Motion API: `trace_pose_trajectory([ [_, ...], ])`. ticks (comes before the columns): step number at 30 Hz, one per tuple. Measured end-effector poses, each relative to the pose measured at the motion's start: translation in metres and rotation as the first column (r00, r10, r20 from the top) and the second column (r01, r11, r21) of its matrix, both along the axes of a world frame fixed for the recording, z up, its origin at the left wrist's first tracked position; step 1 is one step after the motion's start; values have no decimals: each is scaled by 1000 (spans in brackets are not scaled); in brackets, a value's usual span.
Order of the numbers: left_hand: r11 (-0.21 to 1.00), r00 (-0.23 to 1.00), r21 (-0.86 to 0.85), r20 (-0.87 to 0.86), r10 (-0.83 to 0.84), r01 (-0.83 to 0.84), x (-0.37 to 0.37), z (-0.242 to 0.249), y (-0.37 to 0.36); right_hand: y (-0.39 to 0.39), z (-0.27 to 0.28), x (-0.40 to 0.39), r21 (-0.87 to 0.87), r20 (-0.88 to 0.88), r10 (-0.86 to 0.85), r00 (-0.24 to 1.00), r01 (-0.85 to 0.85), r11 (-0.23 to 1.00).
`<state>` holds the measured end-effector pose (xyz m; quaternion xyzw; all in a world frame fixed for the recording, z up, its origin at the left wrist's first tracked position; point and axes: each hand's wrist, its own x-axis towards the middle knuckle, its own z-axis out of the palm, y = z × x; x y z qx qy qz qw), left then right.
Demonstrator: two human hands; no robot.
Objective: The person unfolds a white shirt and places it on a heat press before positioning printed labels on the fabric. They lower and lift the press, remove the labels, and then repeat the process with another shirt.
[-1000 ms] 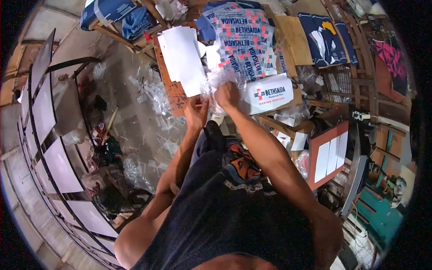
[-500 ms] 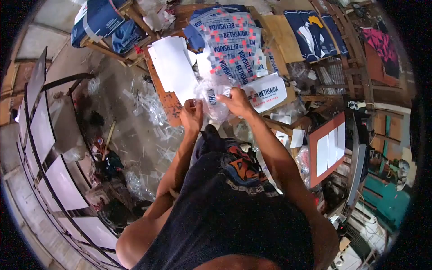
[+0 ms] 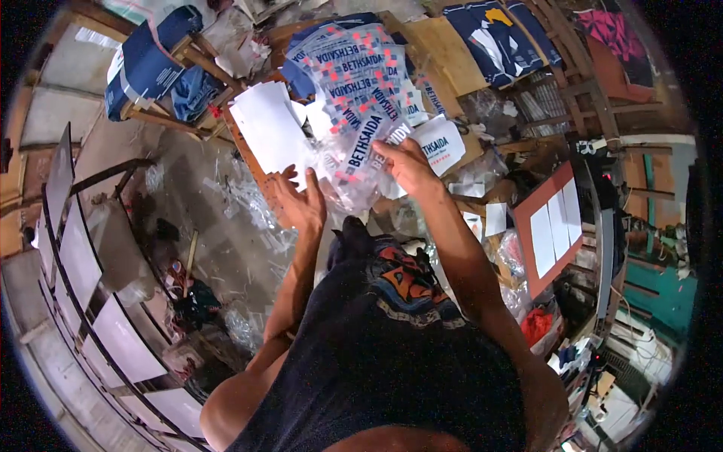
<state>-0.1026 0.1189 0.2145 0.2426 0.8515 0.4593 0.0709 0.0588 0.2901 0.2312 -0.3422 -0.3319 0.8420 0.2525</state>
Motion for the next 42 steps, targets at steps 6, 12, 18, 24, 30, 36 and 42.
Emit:
trace_pose_trajectory([
  [6,834,721,310,420,-551,457,-16,70,44,2,37,15,-70,-111,-19,994,12,997],
  [12,440,212,203,656,-724,875,18,92,99,-3,25,62,54,106,-184,977,179,982],
  [18,430,-28,389,767,-641,814,92,46,136,-21,34,137,312,246,-434,867,353,882],
  [24,290,-43,300,758,-651,909,178,35,149,-63,21,210,425,383,-613,691,458,781],
  [30,76,-7,85,715,-699,993,237,37,164,-115,5,295,-3,-92,-832,548,835,550],
  [36,143,-261,375,827,-498,916,269,13,186,-150,31,363,-310,-96,-982,160,933,183],
  [42,241,-132,283,858,-497,928,271,10,204,-152,36,452,98,16,-1000,23,995,25],
])
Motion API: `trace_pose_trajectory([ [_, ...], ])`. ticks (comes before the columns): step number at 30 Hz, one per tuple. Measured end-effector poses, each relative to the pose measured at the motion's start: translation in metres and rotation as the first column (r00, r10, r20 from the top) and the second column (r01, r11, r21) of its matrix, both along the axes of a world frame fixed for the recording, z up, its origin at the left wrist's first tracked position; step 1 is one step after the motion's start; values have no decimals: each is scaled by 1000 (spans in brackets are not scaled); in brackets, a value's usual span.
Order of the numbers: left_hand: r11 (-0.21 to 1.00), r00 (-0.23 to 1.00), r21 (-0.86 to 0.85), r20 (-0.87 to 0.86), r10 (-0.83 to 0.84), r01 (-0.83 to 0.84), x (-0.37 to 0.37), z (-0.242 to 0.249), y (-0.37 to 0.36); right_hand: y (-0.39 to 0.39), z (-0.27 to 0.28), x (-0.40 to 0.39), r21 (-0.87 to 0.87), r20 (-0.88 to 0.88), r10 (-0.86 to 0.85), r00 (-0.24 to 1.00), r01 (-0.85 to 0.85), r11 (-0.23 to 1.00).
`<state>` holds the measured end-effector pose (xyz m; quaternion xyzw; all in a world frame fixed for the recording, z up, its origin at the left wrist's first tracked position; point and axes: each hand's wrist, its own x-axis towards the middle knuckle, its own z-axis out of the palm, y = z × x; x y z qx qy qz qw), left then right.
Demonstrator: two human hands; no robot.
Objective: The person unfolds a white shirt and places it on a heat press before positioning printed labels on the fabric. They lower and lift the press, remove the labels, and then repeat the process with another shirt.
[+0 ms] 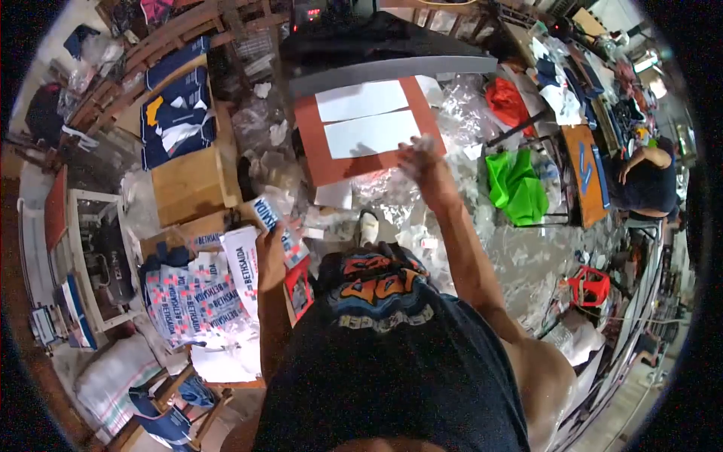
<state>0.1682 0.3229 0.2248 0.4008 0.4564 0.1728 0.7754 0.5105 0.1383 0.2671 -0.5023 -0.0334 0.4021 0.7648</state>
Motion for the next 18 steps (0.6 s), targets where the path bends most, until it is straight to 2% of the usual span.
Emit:
trace_pose_trajectory([
  [1,999,999,-39,-37,31,-32,1,-2,1,6,-12,13,133,353,-87,932,42,990],
  [2,999,998,-35,-47,35,-37,4,-7,3,13,-20,35,4,600,-99,793,121,993],
  [4,999,996,15,-74,-46,47,11,-20,6,27,5,43,-193,913,82,399,249,949],
  [5,997,989,31,-132,-68,72,21,-9,3,33,21,38,-392,901,298,314,304,868],
  [6,997,989,39,-138,-55,61,29,-11,2,47,-3,44,-271,955,224,193,270,924],
  [8,1000,991,1,-131,11,-11,39,-30,-2,67,-31,36,-404,885,456,-95,331,853],
  [9,998,993,54,-117,-29,36,38,-51,1,73,-47,29,-509,826,552,-111,270,817],
  [10,999,992,47,-129,-16,22,40,-44,-7,76,-64,22,-609,758,639,-135,208,766],
  [11,998,985,51,-171,-14,24,46,-28,-14,79,-84,18,-633,730,665,-159,208,745],
  [12,998,977,60,-212,-15,29,53,-17,-18,77,-82,16,-632,735,659,-158,195,751],
  [13,991,993,130,-107,48,-34,56,-12,-31,72,-71,13,-602,754,634,-173,202,772],
  [14,990,992,136,-114,52,-37,58,-7,-34,65,-59,10,-576,770,611,-186,211,790],
  [16,989,970,110,-208,124,-102,63,22,-46,48,-29,6,-535,813,563,-151,191,823],
  [17,985,969,92,-190,159,-143,50,-4,-42,38,-22,5,-541,827,554,-100,129,831],
  [18,987,968,84,-201,152,-138,47,-3,-43,28,-20,3,-541,837,545,-48,70,838],
])
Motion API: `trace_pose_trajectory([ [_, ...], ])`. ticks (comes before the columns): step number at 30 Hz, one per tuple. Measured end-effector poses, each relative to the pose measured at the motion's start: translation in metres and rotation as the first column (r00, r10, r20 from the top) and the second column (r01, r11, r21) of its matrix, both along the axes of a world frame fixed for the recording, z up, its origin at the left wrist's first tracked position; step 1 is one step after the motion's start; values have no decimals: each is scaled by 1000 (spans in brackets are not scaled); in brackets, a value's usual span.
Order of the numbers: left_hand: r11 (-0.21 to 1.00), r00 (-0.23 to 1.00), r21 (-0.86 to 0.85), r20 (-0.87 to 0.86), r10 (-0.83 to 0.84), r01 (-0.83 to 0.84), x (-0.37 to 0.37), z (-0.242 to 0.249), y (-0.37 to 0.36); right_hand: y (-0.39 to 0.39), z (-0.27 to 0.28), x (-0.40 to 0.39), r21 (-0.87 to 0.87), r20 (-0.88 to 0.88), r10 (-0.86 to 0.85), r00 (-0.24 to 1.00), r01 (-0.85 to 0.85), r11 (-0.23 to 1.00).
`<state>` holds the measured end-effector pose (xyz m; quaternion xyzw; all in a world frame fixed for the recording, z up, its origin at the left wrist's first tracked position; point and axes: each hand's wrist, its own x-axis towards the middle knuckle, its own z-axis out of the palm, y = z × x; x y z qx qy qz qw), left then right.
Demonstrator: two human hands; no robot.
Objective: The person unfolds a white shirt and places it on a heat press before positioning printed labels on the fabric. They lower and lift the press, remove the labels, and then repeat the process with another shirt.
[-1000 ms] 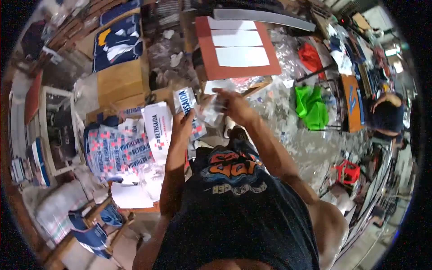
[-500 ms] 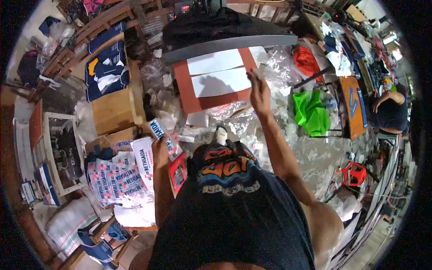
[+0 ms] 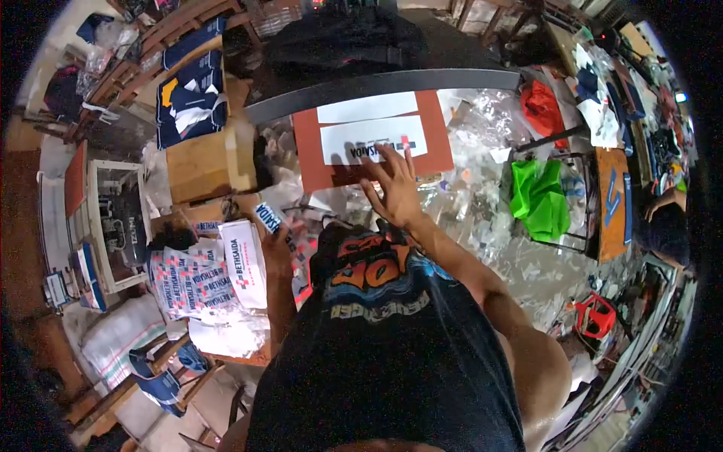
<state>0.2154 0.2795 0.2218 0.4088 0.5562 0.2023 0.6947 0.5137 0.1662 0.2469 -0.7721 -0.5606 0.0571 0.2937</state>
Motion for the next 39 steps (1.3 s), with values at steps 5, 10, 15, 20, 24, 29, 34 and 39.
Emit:
trace_pose_trajectory([
  [5,996,995,60,-77,70,-65,6,4,3,-45,-17,2,-19,-50,32,998,-33,999],
  [10,1000,999,18,-49,10,-9,20,5,14,-44,-25,22,-54,18,-115,993,116,992],
  [15,996,993,-52,96,-73,79,20,-50,27,-10,-36,65,-100,233,-11,972,36,994],
  [20,997,997,-36,44,-64,65,33,-22,19,3,-42,89,-310,148,19,989,28,950],
  [24,1000,999,3,43,-25,25,18,-23,8,13,11,87,-460,-262,-183,948,44,887],
  [29,992,998,117,-47,-37,42,2,-35,-6,16,-56,121,-155,-57,212,976,-218,963],
  [34,998,996,-40,-75,47,-50,11,-33,-5,30,-31,130,-393,207,381,901,-280,876],
  [39,999,998,19,35,48,-48,0,-45,-7,27,-38,127,-294,244,187,952,-111,949],
])
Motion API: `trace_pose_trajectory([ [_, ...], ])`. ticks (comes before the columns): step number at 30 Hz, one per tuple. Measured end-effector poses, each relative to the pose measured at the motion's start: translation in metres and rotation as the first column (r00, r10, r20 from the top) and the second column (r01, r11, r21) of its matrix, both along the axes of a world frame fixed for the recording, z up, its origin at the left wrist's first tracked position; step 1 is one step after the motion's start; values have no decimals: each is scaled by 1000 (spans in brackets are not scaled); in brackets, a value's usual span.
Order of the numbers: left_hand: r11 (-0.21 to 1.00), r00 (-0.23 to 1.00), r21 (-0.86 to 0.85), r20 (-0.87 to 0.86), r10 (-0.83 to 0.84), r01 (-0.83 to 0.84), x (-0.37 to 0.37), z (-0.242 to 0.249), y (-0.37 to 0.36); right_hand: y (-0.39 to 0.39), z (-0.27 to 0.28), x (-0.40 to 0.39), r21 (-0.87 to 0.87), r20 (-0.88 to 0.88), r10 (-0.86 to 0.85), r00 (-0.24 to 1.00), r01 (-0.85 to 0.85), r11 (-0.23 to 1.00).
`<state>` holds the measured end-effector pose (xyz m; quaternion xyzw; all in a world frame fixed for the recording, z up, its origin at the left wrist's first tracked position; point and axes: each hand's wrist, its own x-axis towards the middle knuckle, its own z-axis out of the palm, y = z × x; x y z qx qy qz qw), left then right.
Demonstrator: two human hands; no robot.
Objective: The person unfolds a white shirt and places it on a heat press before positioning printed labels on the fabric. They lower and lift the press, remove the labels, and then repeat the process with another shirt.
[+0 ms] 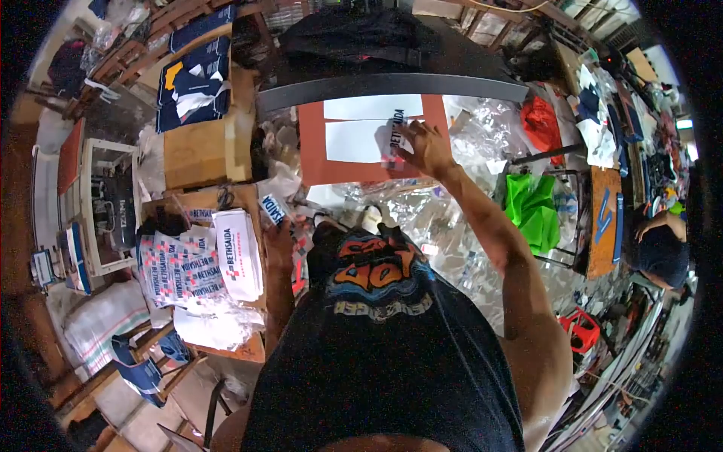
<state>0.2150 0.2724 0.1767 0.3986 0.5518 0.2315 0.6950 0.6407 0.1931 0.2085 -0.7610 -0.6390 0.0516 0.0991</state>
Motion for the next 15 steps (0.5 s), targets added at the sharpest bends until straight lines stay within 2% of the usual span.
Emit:
trace_pose_trajectory([
  [1,1000,1000,1,1,6,-6,-7,-15,2,0,4,-3,6,7,-71,997,71,997],
  [2,999,999,42,-43,-25,27,-17,-33,4,2,12,-5,-6,-89,-105,990,105,994],
  [4,995,995,80,-91,-50,57,-20,-34,2,3,8,-8,-1,-77,-128,989,129,992],
  [5,967,985,230,-153,-79,113,-20,-35,-1,2,4,-10,5,-63,-161,985,161,987],
  [6,942,979,302,-183,-93,146,-17,-27,-3,-3,-7,-9,113,17,-42,999,40,993],
  [7,912,971,371,-215,-101,177,-13,-17,-4,-6,-10,-11,114,19,-43,999,40,993],
  [9,1000,991,-10,-133,10,-11,-5,-2,-2,-10,-11,-15,74,-54,5,999,-1,997],
  [11,999,996,-45,-91,-16,12,-7,-10,3,-12,-8,-16,70,-97,-10,995,17,997],
  [13,996,998,-79,-50,-41,37,-7,-11,4,-10,-13,-20,94,-16,-79,997,80,992],
  [15,997,998,-68,-59,-35,31,-4,-7,6,-10,-12,-24,118,-12,-109,994,110,987],
])
